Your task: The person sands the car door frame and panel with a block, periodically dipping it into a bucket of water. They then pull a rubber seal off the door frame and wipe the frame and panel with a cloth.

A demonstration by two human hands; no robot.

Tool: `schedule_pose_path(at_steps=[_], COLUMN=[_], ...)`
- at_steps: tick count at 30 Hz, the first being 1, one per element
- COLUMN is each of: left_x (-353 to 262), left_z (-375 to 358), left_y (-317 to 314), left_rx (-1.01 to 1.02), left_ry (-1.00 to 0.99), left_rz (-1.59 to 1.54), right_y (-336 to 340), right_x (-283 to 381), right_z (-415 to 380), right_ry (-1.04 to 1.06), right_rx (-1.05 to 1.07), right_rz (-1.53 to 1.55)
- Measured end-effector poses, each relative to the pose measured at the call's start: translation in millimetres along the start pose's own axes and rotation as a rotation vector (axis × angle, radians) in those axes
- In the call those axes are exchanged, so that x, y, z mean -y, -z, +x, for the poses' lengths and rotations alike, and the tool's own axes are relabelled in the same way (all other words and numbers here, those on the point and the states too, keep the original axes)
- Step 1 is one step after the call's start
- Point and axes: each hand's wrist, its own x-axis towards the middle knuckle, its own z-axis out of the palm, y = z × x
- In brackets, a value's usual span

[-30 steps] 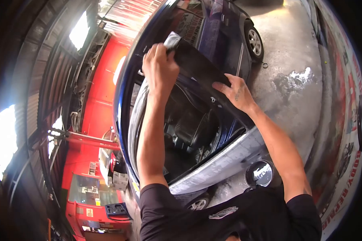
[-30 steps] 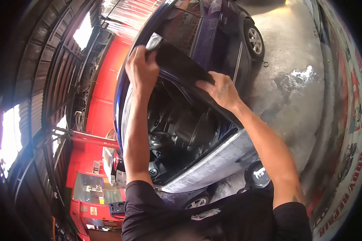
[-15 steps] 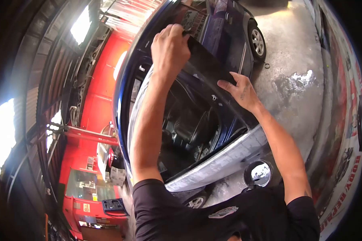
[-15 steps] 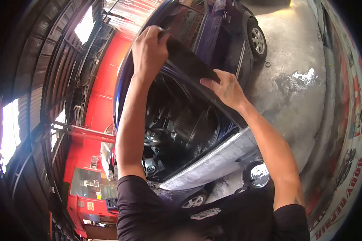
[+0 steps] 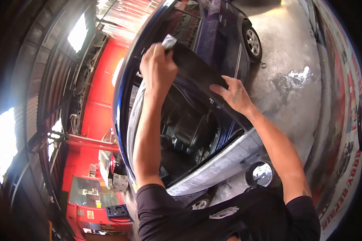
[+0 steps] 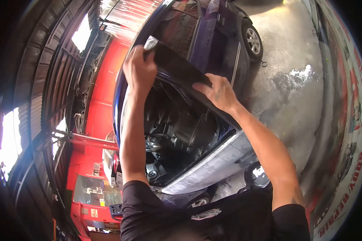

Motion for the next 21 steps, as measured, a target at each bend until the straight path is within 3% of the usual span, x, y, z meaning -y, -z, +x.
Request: schedule_pose_path(at_steps=[3,8,13,15,17,21], left_x=[-14,8,-17,-3,8,-17], left_z=[28,-12,34,10,-12,26], left_y=[-7,-1,-8,4,7,-10], left_rx=[-0.043,-0.039,-0.064,-0.031,-0.006,-0.078], left_ry=[-0.108,0.02,-0.205,-0.13,0.02,-0.071], left_rz=[0.016,-0.088,0.021,0.012,-0.093,-0.046], right_y=[4,-2,4,3,-1,-3], right_x=[22,9,21,18,9,7], right_z=[2,1,3,-1,0,2], right_ry=[-0.042,-0.025,-0.061,-0.108,-0.003,0.029], right_rx=[0.046,0.015,0.043,0.088,-0.006,-0.023], right_rz=[-0.033,0.027,-0.036,-0.06,0.0,-0.022])
